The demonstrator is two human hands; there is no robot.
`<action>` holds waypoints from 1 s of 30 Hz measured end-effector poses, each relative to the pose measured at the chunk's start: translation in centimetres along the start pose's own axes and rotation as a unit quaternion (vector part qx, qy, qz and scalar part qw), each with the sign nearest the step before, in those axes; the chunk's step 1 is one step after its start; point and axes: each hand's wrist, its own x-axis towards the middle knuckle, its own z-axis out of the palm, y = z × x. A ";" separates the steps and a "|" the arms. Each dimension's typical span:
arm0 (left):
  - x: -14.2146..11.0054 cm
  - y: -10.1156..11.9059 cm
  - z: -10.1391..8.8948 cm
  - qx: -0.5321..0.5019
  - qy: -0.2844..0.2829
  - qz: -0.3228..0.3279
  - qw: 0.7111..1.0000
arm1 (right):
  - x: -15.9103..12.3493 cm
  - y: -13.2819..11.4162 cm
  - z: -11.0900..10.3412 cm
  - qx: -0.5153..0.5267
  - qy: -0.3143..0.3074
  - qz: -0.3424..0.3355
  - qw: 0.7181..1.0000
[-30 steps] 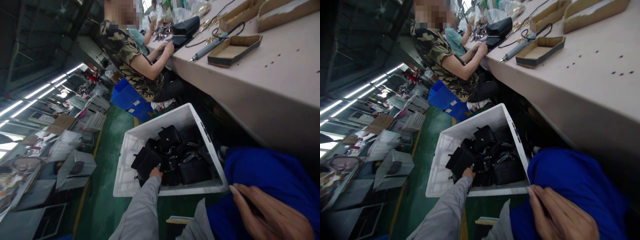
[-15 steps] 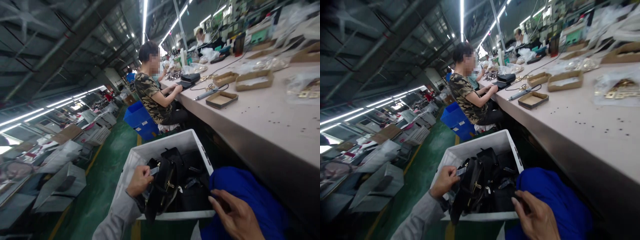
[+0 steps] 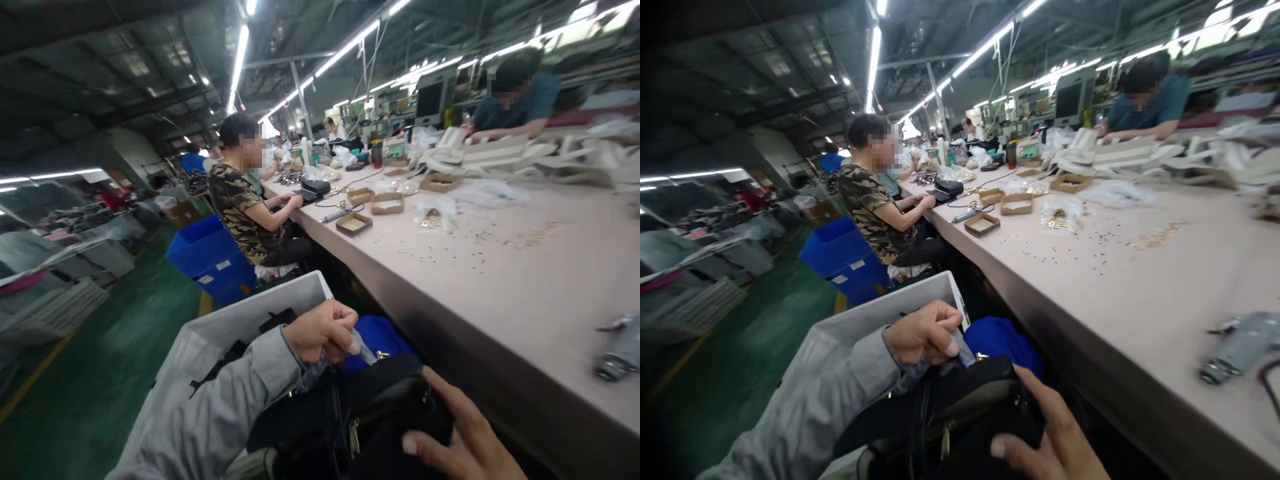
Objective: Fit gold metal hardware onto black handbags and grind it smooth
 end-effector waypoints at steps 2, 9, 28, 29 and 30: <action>3.4 -0.5 0.8 0.014 -0.027 0.002 1.000 | -0.9 0.5 -0.3 -0.019 0.058 0.026 0.998; 5.2 -1.1 2.8 0.403 0.294 0.305 0.811 | -0.4 0.8 -1.5 0.038 0.162 0.130 0.977; 5.6 -7.3 6.7 0.020 0.319 0.184 0.930 | 0.2 3.6 -0.7 0.038 0.161 0.164 0.972; 5.7 -7.5 6.9 0.033 0.336 0.169 0.926 | -0.2 3.7 -0.6 0.028 0.181 0.174 0.968; 6.0 -7.8 7.3 0.036 0.387 0.143 0.910 | -0.6 3.9 -0.5 0.014 0.205 0.189 0.960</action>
